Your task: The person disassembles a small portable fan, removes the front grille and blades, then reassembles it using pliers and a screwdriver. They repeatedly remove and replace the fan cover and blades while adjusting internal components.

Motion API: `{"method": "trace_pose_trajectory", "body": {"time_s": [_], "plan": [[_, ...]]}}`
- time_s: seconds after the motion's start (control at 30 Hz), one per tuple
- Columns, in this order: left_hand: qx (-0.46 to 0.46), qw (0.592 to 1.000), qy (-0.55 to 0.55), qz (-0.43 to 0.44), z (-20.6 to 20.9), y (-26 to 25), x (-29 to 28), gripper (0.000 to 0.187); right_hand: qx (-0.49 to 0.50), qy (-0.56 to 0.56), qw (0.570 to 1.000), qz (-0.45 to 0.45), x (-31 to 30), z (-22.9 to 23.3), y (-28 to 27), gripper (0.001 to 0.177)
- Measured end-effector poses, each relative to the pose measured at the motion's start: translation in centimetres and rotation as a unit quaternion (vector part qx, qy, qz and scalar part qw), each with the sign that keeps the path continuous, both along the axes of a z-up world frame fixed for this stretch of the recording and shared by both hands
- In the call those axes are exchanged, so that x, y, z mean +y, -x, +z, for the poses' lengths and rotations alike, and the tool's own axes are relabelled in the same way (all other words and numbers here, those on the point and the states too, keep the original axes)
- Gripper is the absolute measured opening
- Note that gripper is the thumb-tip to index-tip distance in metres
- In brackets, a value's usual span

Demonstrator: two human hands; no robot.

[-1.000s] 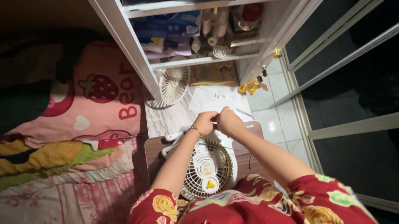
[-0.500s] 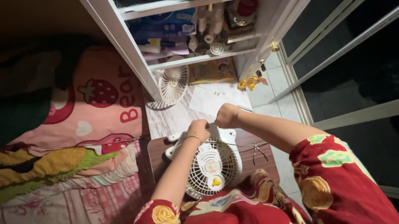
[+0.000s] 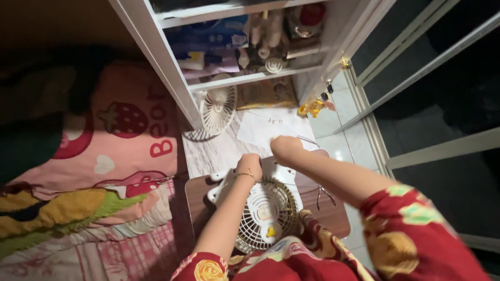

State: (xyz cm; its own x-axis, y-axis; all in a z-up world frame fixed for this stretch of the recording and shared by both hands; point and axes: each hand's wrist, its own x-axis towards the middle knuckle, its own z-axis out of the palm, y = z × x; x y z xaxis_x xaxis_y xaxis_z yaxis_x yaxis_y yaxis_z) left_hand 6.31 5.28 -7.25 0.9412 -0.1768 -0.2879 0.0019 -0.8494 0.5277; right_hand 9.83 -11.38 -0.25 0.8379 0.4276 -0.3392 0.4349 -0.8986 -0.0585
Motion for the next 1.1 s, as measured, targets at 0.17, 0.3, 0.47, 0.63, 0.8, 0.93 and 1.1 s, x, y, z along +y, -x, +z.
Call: {"method": "trace_pose_trajectory", "body": {"time_s": [0.17,0.3,0.47,0.63,0.8,0.93,1.1], "plan": [[0.005,1.000,0.008,-0.015,-0.6,0.2,-0.2,0.014,-0.124,0.038,0.896,0.425,-2.9,3.0,0.4,0.016],[0.013,1.000,0.002,-0.024,-0.5,-0.1,-0.5,0.015,-0.043,0.030,0.935,0.351,-2.6,2.7,-0.7,0.018],[0.017,1.000,-0.004,0.000,0.1,0.0,-0.5,0.015,-0.011,0.071,0.982,0.177,-1.2,0.2,-0.4,0.014],[0.016,1.000,-0.004,0.015,0.6,0.2,-0.7,0.016,0.114,0.042,0.986,-0.116,-0.7,-0.8,-2.0,0.023],[0.011,1.000,-0.009,0.016,0.5,0.2,-0.5,0.016,0.017,0.008,0.998,-0.065,-0.2,-0.6,0.1,0.018],[0.036,0.999,-0.012,0.004,0.6,0.0,-0.4,0.017,-0.183,0.036,0.936,0.297,-2.2,1.0,2.1,0.010],[0.045,0.999,-0.022,0.017,0.3,-0.1,-0.7,0.019,-0.090,0.050,0.943,0.316,-2.0,1.5,0.3,0.012]]}}
